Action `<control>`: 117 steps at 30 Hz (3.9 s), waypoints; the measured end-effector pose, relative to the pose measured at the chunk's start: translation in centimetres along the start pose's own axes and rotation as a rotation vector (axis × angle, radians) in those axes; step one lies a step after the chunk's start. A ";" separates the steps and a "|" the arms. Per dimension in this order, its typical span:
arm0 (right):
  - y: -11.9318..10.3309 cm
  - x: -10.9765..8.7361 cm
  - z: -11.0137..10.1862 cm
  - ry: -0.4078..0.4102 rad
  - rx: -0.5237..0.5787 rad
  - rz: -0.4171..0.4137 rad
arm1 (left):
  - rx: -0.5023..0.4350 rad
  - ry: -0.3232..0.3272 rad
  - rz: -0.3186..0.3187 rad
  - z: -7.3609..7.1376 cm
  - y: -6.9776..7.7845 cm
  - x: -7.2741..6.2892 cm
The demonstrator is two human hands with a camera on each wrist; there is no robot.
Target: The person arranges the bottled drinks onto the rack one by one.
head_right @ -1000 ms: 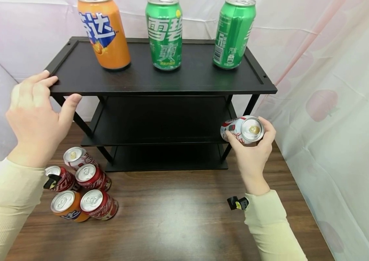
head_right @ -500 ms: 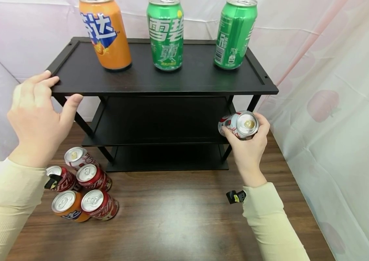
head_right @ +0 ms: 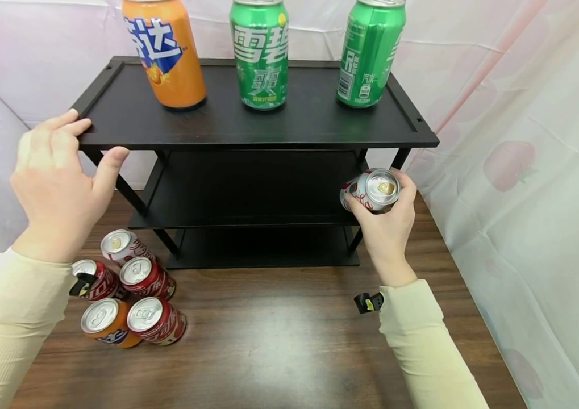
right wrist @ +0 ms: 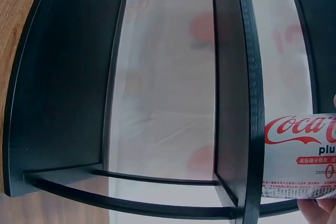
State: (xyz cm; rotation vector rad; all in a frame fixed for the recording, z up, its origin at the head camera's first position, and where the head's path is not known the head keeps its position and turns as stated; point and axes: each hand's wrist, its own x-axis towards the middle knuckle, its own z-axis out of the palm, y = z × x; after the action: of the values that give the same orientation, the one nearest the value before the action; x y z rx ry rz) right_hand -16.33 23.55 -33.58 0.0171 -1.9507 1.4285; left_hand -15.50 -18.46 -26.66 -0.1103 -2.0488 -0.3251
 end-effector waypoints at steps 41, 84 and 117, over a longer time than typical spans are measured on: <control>-0.5 3.2 1.0 -0.276 -0.384 -0.033 | 0.004 -0.006 0.003 0.0 0.0 0.1; -0.2 2.9 -0.3 -0.344 -0.462 -0.138 | -0.006 -0.042 -0.020 -0.4 0.3 0.0; -2.8 3.5 -2.8 -0.125 -0.568 -0.412 | -0.209 -0.274 -0.121 -3.0 1.1 0.3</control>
State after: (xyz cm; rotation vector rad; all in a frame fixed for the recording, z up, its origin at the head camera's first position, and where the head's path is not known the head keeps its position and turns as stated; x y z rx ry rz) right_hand -16.34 26.12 -29.01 0.2375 -2.2301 0.5983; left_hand -12.86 -18.29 -24.82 -0.1666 -2.2925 -0.6287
